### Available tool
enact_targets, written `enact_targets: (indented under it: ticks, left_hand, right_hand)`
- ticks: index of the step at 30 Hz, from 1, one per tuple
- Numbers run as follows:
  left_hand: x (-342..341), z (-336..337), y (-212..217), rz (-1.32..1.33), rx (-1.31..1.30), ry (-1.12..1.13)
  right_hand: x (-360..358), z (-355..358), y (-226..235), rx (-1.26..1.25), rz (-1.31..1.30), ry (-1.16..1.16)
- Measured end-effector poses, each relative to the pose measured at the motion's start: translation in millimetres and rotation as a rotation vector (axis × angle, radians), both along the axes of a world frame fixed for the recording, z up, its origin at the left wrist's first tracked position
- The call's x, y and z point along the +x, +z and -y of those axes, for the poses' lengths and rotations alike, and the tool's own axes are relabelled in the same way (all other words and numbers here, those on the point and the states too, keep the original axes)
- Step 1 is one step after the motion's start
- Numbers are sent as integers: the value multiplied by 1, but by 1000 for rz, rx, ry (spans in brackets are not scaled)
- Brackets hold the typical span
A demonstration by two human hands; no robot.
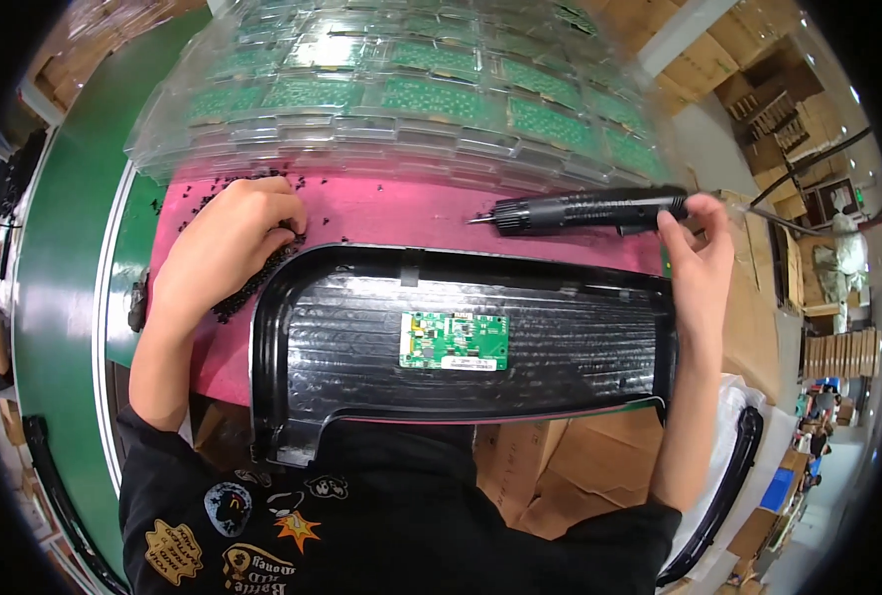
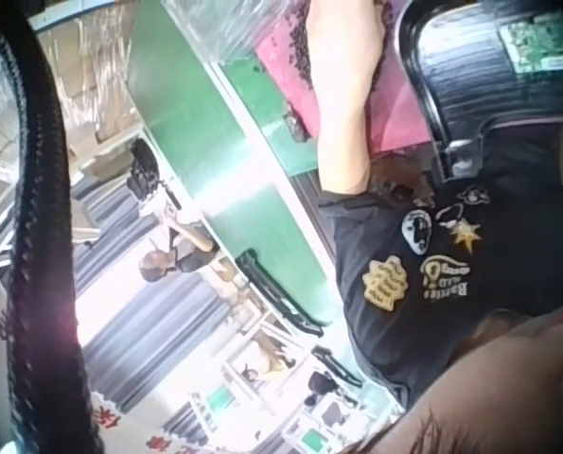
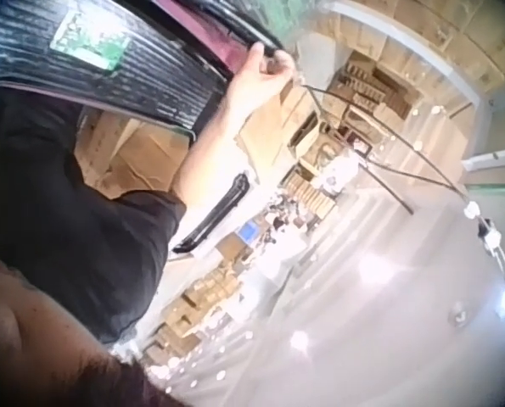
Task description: Assembling a circuit board into a plastic housing by screwing it in place.
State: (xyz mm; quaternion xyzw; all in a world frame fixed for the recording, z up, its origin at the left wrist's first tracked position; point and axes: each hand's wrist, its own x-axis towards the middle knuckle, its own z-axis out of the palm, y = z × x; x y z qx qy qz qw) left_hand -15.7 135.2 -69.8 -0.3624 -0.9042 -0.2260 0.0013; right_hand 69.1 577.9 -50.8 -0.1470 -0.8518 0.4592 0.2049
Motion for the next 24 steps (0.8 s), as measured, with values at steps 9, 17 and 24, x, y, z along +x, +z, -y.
enact_targets:
  ticks: [9,17,24]
  left_hand:
    - [-5,-7,1,-68,159,17]
    - [14,-31,17,796,811,-50]
    - [29,-43,9,1158,907,-165]
  right_hand:
    - [-32,129,-10,-864,-266,377]
    - [3,162,39,-1010,-778,475]
    - [43,196,58,-899,-842,766]
